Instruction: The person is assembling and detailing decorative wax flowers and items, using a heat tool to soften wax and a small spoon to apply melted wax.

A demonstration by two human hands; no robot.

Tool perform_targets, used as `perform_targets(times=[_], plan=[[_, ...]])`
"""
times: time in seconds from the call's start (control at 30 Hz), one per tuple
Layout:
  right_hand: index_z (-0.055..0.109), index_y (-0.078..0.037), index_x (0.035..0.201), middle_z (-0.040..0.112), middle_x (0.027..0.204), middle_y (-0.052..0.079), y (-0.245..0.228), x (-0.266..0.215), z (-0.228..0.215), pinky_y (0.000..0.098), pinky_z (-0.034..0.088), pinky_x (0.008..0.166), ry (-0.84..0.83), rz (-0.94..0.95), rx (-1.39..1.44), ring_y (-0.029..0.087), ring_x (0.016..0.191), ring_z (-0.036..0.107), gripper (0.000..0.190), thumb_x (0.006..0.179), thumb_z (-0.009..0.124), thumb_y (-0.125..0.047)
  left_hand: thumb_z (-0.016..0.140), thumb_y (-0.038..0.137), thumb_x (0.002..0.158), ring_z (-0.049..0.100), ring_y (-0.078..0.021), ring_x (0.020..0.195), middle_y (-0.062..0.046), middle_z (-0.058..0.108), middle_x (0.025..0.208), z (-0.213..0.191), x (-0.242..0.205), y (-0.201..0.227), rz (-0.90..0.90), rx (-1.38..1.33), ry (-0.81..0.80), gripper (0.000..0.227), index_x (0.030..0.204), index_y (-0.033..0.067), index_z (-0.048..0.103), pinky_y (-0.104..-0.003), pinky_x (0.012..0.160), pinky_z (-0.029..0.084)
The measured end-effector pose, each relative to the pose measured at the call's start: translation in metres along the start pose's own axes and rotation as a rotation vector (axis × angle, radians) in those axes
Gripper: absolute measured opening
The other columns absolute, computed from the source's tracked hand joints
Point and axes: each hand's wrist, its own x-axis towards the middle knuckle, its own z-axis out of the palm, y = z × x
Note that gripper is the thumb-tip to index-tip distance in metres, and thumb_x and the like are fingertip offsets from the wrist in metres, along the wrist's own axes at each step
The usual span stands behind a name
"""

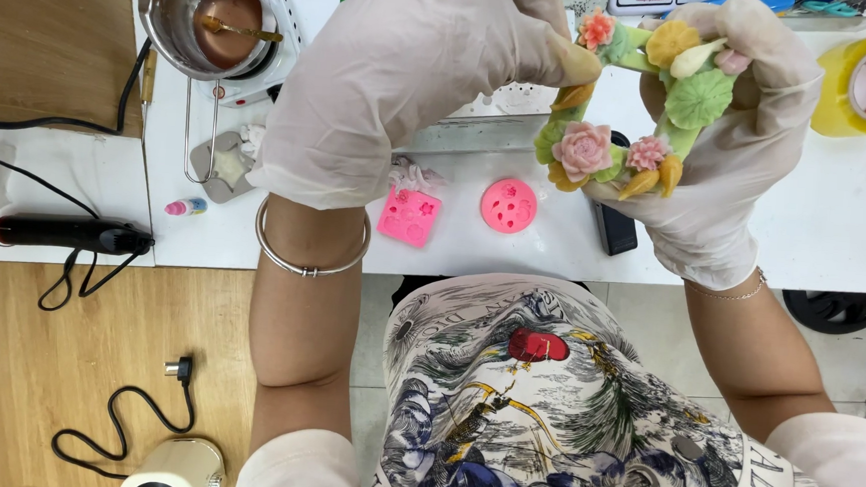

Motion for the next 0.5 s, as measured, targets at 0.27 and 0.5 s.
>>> perform_targets(times=[0.27,0.5], plan=[[0.042,-0.012,0.145,0.052,0.129,0.002,-0.006,0.003,0.002,0.0209,0.044,0.099,-0.017,-0.013,-0.081,0.01,0.112,0.054,0.093,0.072,0.099,-0.011,0.088,0.04,0.072,0.062,-0.0043,0.059,0.004,0.07,0.067,0.0,0.002,-0.001,-0.083,-0.07,-0.031,0.03,0.078,0.0128,0.075,-0.024,0.053,0.049],[0.044,-0.012,0.147,0.053,0.131,0.001,-0.005,0.0,0.003,0.022,0.047,0.102,0.031,0.117,0.08,0.009,0.117,0.055,0.096,0.074,0.105,-0.014,0.087,0.035,0.079,0.064,-0.005,0.064,0.003,0.072,0.072,-0.006,0.0,-0.009,0.028,-0.195,-0.084,0.027,0.082,0.0107,0.077,-0.024,0.056,0.051]])
